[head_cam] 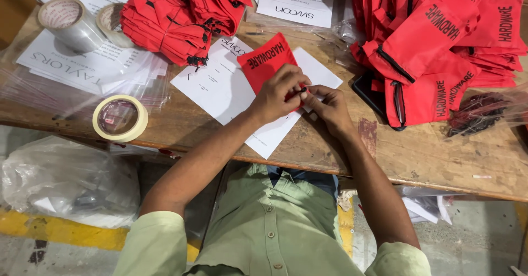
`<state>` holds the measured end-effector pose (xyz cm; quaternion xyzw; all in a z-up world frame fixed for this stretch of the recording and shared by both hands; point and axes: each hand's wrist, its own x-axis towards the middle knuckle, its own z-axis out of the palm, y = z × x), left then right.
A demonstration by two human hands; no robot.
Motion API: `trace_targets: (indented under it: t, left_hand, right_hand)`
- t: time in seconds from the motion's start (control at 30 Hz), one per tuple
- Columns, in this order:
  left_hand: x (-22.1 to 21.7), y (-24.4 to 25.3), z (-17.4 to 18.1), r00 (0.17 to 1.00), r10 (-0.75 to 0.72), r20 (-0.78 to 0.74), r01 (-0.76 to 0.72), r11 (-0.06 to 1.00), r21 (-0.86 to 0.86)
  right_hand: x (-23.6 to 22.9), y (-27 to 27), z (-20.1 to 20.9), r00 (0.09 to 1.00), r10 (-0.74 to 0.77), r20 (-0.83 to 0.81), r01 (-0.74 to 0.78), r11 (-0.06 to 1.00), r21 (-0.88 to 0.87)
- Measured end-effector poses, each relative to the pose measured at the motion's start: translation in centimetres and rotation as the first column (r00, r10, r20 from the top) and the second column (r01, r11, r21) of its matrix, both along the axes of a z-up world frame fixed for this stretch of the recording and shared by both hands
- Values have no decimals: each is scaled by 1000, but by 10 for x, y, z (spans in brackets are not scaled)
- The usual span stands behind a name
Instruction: The person folds several instruction papers and places them into red drawstring bags, then handles various boxes for sandpaper and drill parts by hand.
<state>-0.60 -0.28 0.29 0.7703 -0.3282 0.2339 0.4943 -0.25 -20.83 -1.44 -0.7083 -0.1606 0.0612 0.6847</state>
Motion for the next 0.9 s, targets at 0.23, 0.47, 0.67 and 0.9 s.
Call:
trace_targets:
  t: [0.23,0.47,0.67,0.9]
  left_hand:
    - [-9,4,-4,896,93,434,-234,929,285]
    - [-67,40,14,954,101,282,-250,786,566]
    - [-82,47,42,991,115,-61,-72,878,472]
    - [-56,34,-9,947,298,-120,-224,880,419]
  right_hand:
    - [8,-1,-18,997,-53,59,60,992,-109]
    - [-10,15,20,981,-196,-4,196,979,49]
    - [7,8,-3,987,-110,119,130,977,-170]
    - [15,3,-12,978,-30,207,84,963,-257]
